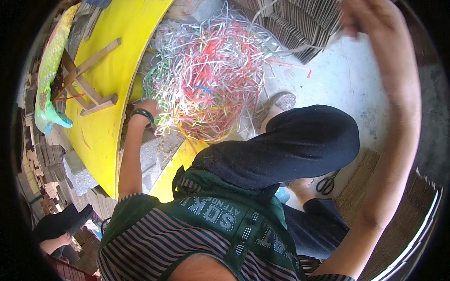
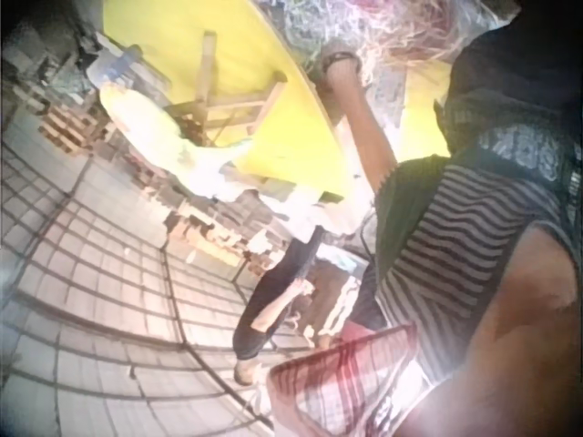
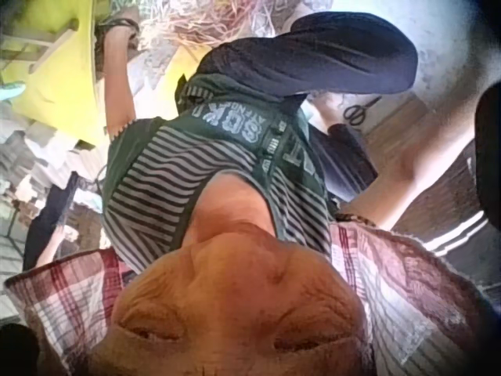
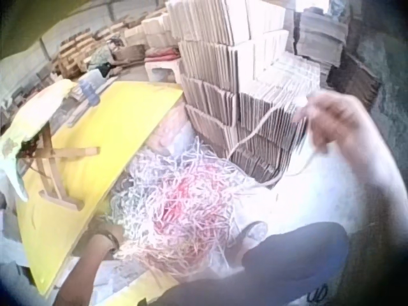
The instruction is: The person gathers stacks of corrugated cardboard sheets, aligns them, and ties them into bundles using colored plastic straps. The person uses scissors to cut the straps after securing each bundle and places the finished bundles aside.
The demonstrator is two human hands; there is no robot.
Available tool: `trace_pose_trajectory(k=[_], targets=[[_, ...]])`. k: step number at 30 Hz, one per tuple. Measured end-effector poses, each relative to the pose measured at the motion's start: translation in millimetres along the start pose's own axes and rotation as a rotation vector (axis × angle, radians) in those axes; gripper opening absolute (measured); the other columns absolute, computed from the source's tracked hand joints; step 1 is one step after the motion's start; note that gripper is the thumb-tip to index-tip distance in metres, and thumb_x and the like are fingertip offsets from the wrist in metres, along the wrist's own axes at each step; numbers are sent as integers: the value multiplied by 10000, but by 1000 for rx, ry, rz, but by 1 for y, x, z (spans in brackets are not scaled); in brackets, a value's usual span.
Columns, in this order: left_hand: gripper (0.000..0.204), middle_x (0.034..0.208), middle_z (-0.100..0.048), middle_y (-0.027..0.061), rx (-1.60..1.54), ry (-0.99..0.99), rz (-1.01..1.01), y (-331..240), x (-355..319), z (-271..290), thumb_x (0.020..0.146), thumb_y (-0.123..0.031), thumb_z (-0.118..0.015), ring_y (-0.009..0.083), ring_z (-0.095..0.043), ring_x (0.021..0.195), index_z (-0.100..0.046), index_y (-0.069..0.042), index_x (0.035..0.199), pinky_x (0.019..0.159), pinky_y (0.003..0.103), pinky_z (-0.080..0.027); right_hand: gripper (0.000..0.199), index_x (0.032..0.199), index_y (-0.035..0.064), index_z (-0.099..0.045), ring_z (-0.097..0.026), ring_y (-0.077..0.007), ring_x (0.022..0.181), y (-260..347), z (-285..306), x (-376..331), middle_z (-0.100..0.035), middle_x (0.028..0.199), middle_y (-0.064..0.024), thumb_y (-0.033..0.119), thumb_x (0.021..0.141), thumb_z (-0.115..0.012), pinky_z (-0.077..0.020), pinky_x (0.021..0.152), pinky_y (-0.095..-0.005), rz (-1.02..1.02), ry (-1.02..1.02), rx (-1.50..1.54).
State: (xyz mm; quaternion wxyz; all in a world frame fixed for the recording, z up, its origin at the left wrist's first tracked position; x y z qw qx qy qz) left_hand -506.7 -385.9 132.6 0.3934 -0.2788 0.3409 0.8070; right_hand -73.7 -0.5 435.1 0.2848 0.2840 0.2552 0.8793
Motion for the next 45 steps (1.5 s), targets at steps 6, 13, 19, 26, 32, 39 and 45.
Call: trace_pose_trajectory(k=[6,13,19,26,32,39,45], targets=[[567,1518,-543,200,-1214,-1197,-910,-79,-187,268,1104,-331,-504,296,-521,1397,-433,15,1547,1122,405,-437,206,1064,-4,-631,-614,-227,769,185,-92,-23,-608,870,-121,165,1093,-517,-529,713,-389,610,215,118],[249,1071,-736,193,-276,-799,-606,-89,-96,221,1068,-248,-572,274,-752,964,-698,-104,1228,776,405,-584,273,1151,-54,-663,-670,-215,859,151,-48,-2,-685,927,-105,201,1068,-617,-559,786,-333,86,460,209],[293,1102,-674,164,120,-757,-308,-60,-48,135,963,-206,-662,357,-646,1101,-681,-79,1227,907,502,-526,394,1361,100,-699,-724,-171,966,-30,-45,-40,-757,1093,-95,362,1104,-556,-583,847,-325,-25,260,216],[272,1166,-640,193,-215,-820,-735,-263,22,133,946,-27,-547,371,-621,1140,-648,-3,1197,1013,470,-537,438,1330,96,-702,-745,-206,1077,-114,-80,-88,-765,1112,-104,435,1072,-604,-597,960,-358,-455,273,464],[192,1098,-574,219,-661,-1145,-316,-216,86,141,943,-8,-592,389,-573,1115,-598,28,1131,1003,490,-480,440,1311,78,-683,-715,-190,1072,-150,-96,-157,-746,1115,-87,440,1074,-603,-564,974,-341,-758,282,460],[160,1031,-702,189,-609,-1084,-273,-167,131,135,940,-141,-708,403,-675,1026,-698,-47,1069,911,486,-535,416,1344,68,-665,-697,-203,1124,-151,-116,-170,-728,1150,-109,392,1092,-600,-572,955,-353,-793,323,576],[178,981,-763,171,-1014,-928,-479,-122,52,188,977,-122,-646,350,-737,842,-748,-59,1108,767,444,-558,400,1336,75,-676,-704,-190,1089,-138,-88,-163,-733,1119,-92,383,1092,-602,-583,937,-344,-734,302,458]])
Point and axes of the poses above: each hand's wrist, its own x-axis towards the middle knuckle, its own z-axis out of the back of the hand, y = z × x, the point moved 8 cm from there along x, towards the middle knuckle
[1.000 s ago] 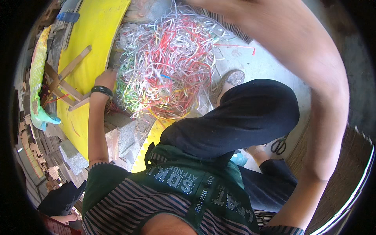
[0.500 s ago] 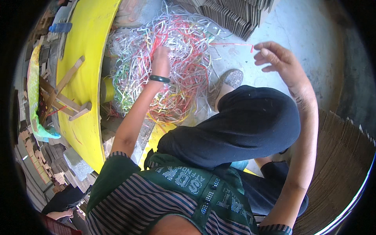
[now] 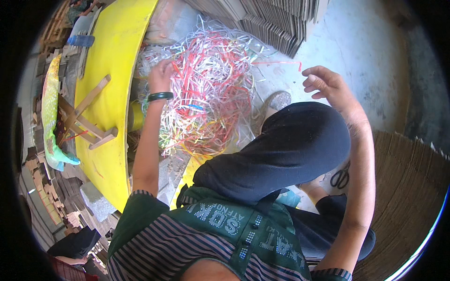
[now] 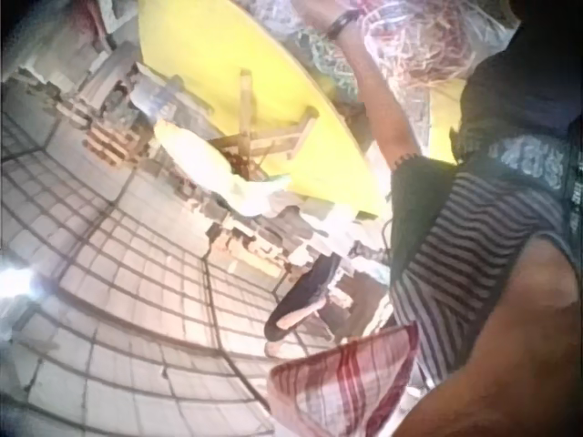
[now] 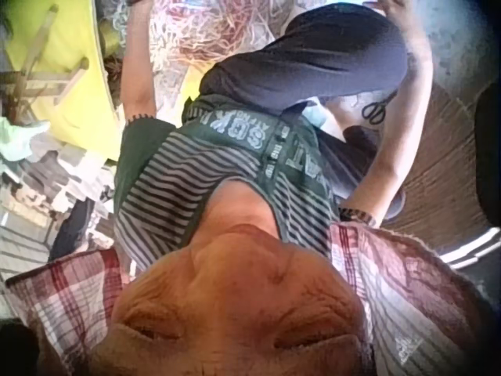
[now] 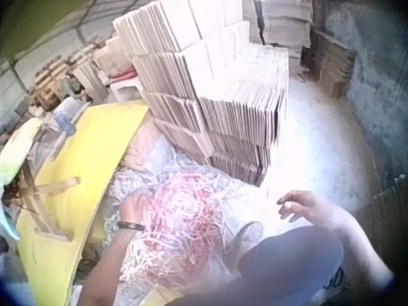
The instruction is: The person gathers stacks of corrugated cardboard sheets, aligns them, and ties them into bundles using colored plastic straps. The person uses scissors to cut the straps after securing each bundle and places the finished bundles aside.
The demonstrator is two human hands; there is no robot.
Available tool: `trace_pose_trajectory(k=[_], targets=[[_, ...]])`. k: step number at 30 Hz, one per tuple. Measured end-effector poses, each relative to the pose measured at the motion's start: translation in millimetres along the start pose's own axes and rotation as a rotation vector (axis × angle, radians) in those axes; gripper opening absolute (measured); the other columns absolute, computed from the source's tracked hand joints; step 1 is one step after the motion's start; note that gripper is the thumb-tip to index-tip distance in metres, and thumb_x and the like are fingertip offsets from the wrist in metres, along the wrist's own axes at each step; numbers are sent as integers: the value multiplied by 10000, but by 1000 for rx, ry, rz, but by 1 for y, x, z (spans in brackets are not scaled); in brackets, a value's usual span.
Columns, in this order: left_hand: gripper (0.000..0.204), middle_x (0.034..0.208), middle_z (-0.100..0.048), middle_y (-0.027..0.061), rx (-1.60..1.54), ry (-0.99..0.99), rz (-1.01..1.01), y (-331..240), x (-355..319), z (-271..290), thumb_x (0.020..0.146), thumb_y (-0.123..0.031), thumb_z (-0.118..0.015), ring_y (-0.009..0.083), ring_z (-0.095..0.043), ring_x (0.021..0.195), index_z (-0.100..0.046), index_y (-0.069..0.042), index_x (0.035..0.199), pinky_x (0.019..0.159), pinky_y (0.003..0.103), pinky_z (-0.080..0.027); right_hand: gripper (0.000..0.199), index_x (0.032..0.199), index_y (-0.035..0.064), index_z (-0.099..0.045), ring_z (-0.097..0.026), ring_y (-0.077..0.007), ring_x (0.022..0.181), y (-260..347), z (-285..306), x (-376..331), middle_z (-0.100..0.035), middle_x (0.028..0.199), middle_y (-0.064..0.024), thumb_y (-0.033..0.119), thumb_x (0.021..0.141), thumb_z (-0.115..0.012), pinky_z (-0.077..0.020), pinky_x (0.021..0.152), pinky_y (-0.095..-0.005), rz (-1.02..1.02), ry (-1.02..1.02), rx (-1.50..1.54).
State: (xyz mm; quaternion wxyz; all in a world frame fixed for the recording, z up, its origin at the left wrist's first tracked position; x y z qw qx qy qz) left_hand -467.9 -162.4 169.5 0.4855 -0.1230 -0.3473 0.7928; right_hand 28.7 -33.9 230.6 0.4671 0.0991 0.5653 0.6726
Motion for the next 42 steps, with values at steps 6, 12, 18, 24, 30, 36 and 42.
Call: trace_pose_trajectory(k=[6,12,18,24,30,36,42], targets=[[254,856,-677,-32,-12,104,-165,-179,20,111,1063,-242,-625,60,-605,761,-740,-28,1137,690,224,-476,506,1351,96,-697,-715,-215,1097,130,18,-9,-756,1130,-111,491,1041,-633,-588,951,-355,398,-23,-143],[154,883,-664,-46,-145,1,-782,-346,-17,123,1049,-161,-655,23,-579,803,-714,-53,1142,707,187,-449,356,1248,-10,-679,-696,-216,953,270,-56,-60,-706,988,-85,295,1070,-640,-584,881,-344,437,-135,213],[126,862,-601,-89,-305,-55,-843,-374,28,178,1060,-151,-620,-11,-477,743,-697,-51,1061,652,173,-359,342,1230,-10,-677,-675,-171,876,231,-4,-67,-679,915,-34,291,1070,-649,-580,858,-308,569,171,672],[186,821,-591,-64,-273,-186,-675,-300,77,110,1053,-204,-606,21,-477,723,-709,-50,1032,646,216,-379,358,1227,94,-720,-600,-115,813,141,141,-109,-665,943,5,403,1064,-647,-541,834,-295,402,46,466],[228,848,-697,37,35,-106,-980,-245,98,24,1034,-256,-659,127,-659,766,-719,-47,1102,687,308,-513,257,1033,101,-690,-456,-62,721,-45,233,-126,-526,827,76,316,1110,-572,-411,679,-259,14,-406,-256],[320,862,-743,111,97,394,-638,-190,65,-187,1073,-437,-561,287,-721,741,-748,-189,1149,673,402,-550,346,1264,32,-703,-676,-192,931,-330,307,-167,-732,1061,-114,293,1090,-560,-551,797,-377,-265,-443,-399],[382,1256,-699,174,353,10,-818,-197,4,-265,1044,-262,-565,321,-638,1209,-664,-123,1386,1047,429,-499,332,1306,34,-654,-647,-330,1055,-441,240,-156,-682,1183,-170,215,1035,-594,-512,957,-430,-295,-422,-576]])
Point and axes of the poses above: each hand's wrist, its own x-axis towards the middle knuckle, its own z-axis out of the back of the hand, y = z × x, the point moved 8 cm from there along x, towards the middle knuckle
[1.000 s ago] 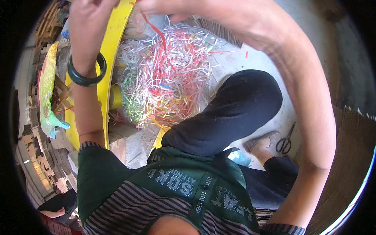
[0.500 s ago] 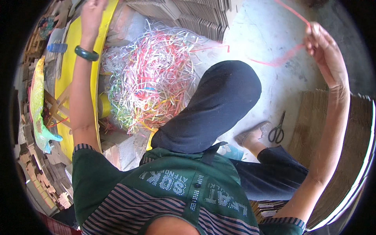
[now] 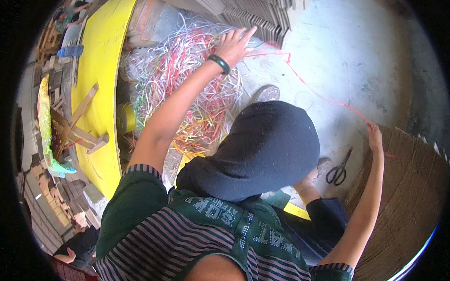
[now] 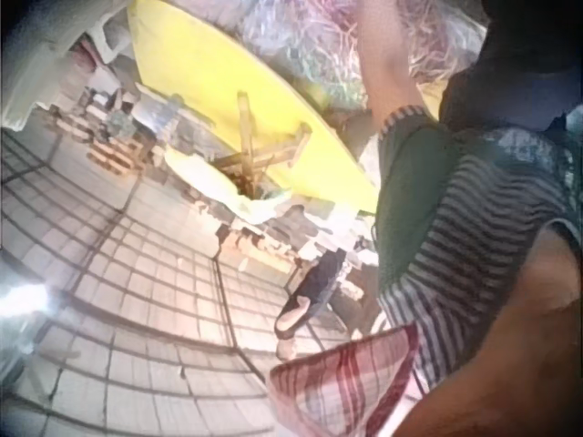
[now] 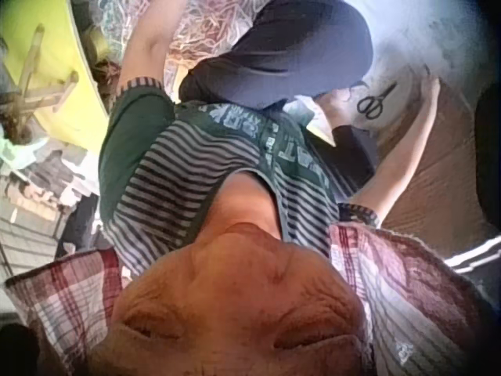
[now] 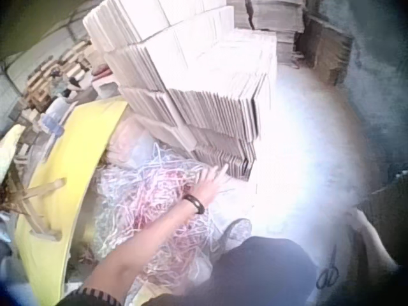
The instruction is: The person gathers stacks of corrugated cardboard sheets, aligns them, and ties them into bundles using colored plastic straps. The person uses scissors to cut the straps after securing each bundle and places the finished bundles aside.
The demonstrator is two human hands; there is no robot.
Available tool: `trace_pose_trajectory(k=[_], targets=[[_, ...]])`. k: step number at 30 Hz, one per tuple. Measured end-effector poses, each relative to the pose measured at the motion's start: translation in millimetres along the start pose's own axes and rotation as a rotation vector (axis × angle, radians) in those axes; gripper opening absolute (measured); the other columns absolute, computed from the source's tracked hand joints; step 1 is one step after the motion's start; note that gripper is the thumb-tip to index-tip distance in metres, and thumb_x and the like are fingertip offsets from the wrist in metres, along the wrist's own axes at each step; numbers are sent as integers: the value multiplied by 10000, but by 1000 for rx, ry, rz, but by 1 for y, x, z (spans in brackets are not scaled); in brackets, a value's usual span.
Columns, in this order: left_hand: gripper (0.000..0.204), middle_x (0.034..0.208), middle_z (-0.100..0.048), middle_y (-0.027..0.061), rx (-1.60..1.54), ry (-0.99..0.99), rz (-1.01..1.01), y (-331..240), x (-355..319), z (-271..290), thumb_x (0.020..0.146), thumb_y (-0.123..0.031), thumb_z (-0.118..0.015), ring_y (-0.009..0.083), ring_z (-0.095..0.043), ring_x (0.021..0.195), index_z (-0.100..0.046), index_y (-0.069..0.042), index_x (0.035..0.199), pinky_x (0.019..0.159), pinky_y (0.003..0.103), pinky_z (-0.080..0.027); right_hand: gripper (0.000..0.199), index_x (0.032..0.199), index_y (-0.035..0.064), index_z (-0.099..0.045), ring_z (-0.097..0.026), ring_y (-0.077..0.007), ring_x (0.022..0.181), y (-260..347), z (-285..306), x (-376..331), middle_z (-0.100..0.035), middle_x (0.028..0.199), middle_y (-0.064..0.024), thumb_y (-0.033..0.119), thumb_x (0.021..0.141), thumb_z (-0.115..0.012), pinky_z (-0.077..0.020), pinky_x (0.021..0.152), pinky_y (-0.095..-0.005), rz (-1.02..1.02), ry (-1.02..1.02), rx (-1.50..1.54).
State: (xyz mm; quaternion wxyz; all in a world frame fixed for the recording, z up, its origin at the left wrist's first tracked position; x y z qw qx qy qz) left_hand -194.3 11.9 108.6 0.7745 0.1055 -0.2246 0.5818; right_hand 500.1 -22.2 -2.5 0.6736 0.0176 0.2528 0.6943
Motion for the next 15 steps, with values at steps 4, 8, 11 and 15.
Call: trace_pose_trajectory(k=[4,8,11,15], targets=[[346,1189,-687,204,-168,165,491,66,-60,19,1027,-117,-498,347,-634,1143,-649,-28,1326,1005,468,-502,456,1421,27,-595,-567,-355,1351,35,-62,-1,-625,1364,-196,138,984,-662,-499,1061,-423,-19,27,-86],[249,1059,-681,227,272,-148,728,151,-179,80,929,-8,-583,403,-613,1065,-685,10,1156,972,510,-465,486,1422,39,-598,-543,-412,1348,101,-72,18,-604,1393,-223,127,955,-699,-480,1083,-474,149,103,-51],[235,1057,-706,187,255,-32,819,208,-246,99,917,-90,-684,393,-639,1045,-688,-24,1142,925,500,-479,468,1410,46,-614,-576,-424,1304,186,-76,30,-618,1379,-232,125,958,-707,-485,1079,-482,253,163,-9],[171,1006,-739,178,-147,-55,987,230,-262,124,951,-166,-705,386,-703,951,-722,-31,1055,841,476,-528,424,1401,38,-619,-647,-399,1218,299,-40,16,-645,1346,-231,124,991,-684,-523,1035,-453,340,181,55]])
Point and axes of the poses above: each hand's wrist, its own x-axis towards the middle knuckle, its own z-axis out of the back of the hand, y = z × x, the point moved 8 cm from there along x, towards the middle knuckle
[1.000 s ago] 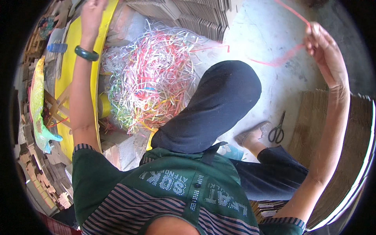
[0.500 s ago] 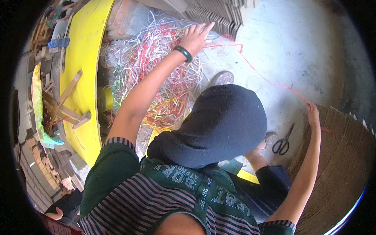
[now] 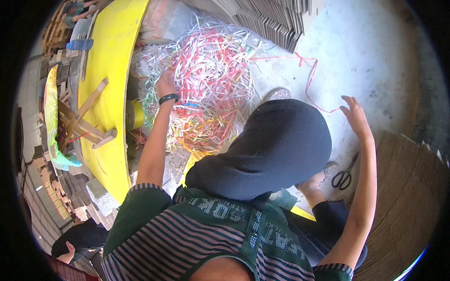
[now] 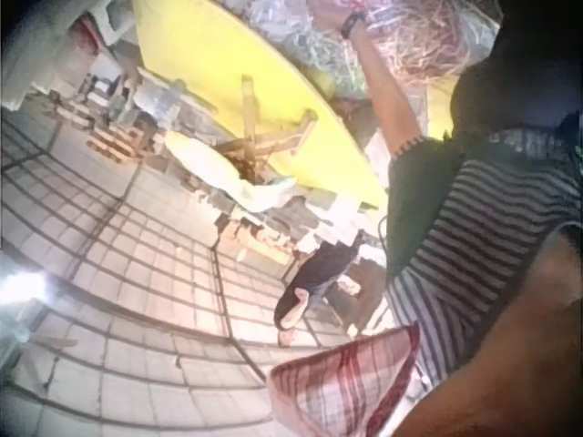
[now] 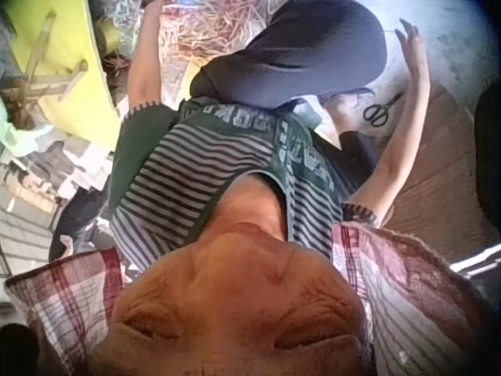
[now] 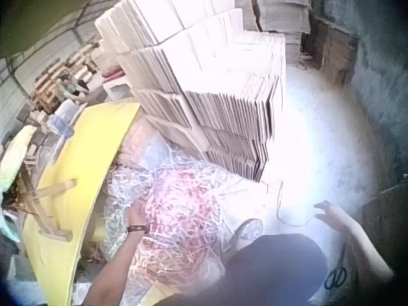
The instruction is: The person gathers stacks of corrugated cardboard sheets, aligns them, and ties them into bundles using colored plastic straps. The person uses scissors to cut the straps after securing each bundle and places the finished bundles aside.
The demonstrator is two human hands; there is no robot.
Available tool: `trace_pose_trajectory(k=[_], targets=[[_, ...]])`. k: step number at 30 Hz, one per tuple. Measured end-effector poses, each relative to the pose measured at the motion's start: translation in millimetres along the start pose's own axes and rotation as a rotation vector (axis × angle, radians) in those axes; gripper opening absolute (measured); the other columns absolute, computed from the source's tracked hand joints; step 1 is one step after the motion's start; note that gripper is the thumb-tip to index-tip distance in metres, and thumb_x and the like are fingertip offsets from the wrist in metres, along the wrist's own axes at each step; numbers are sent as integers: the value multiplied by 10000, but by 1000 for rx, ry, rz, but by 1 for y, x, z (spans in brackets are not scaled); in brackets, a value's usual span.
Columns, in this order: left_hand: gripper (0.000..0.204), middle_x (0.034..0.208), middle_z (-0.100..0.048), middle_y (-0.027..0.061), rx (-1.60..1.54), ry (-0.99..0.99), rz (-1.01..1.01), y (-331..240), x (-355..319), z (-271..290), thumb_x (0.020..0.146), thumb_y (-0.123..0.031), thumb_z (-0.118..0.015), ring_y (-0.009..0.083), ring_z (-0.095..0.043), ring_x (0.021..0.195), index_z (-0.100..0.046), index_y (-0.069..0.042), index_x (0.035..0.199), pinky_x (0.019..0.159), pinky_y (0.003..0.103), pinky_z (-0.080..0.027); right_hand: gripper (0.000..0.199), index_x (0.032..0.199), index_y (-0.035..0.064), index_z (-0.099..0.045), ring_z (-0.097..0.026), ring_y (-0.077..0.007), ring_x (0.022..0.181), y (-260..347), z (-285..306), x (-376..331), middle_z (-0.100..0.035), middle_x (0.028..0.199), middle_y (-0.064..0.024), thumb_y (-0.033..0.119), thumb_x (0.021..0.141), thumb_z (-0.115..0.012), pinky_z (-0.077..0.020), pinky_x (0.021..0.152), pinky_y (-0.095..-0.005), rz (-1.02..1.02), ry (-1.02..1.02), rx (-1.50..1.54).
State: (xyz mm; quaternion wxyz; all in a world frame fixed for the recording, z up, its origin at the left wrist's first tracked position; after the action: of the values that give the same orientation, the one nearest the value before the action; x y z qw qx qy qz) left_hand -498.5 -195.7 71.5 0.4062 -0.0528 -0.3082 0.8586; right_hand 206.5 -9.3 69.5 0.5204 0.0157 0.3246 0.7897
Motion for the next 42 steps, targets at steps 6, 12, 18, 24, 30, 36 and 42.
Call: trace_pose_trajectory(k=[6,12,18,24,30,36,42], targets=[[218,929,-786,123,-195,-31,-35,-58,21,105,1018,-138,-610,187,-762,826,-754,-19,1131,617,349,-591,372,1422,45,-614,-694,-298,1177,145,65,6,-692,1326,-177,139,1063,-622,-563,1016,-400,149,29,-22],[231,1027,-766,142,-441,29,165,-27,44,129,1062,-122,-493,196,-763,856,-636,7,1189,568,298,-607,359,1420,75,-629,-689,-299,1189,273,95,6,-713,1303,-177,232,1104,-565,-551,1097,-444,327,22,-30],[208,946,-752,123,-380,50,23,-3,32,67,996,-2,-492,186,-754,780,-627,-22,1152,544,333,-583,348,1397,39,-638,-707,-311,1180,308,94,-11,-725,1273,-201,143,1068,-597,-566,1026,-403,329,49,64],[109,1061,-679,128,52,167,-539,-107,-27,-11,922,-114,-667,368,-645,1053,-701,-80,1020,915,492,-535,508,1434,75,-638,-657,-324,1261,279,83,-20,-697,1338,-206,326,1000,-718,-509,1137,-493,212,149,69],[131,1135,-653,58,594,277,-734,-76,-51,-41,864,-178,-744,320,-570,1153,-742,-85,956,987,478,-487,540,1427,18,-625,-697,-332,1208,282,81,-32,-715,1262,-263,159,913,-712,-548,1057,-448,322,57,-9],[117,1204,-686,30,293,116,-661,-113,-46,10,883,-210,-724,301,-584,1155,-745,-114,945,1003,462,-482,465,1427,47,-635,-688,-297,1231,286,89,-24,-719,1291,-209,189,990,-701,-539,1077,-412,290,99,33],[246,1109,-726,47,-389,346,-467,-278,2,146,1042,-305,-637,186,-664,1016,-705,-71,1007,924,322,-506,426,1442,108,-641,-681,-263,1231,363,156,-21,-691,1374,-134,290,1057,-637,-551,1073,-404,646,-109,192]])
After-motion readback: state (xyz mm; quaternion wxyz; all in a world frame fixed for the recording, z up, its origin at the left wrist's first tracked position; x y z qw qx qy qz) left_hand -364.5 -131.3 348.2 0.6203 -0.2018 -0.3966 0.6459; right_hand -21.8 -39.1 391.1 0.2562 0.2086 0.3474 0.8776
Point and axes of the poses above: each hand's wrist, its own x-axis towards the middle knuckle, its own z-axis out of the back of the hand, y = z × x, the point moved 8 cm from there along x, towards the middle knuckle
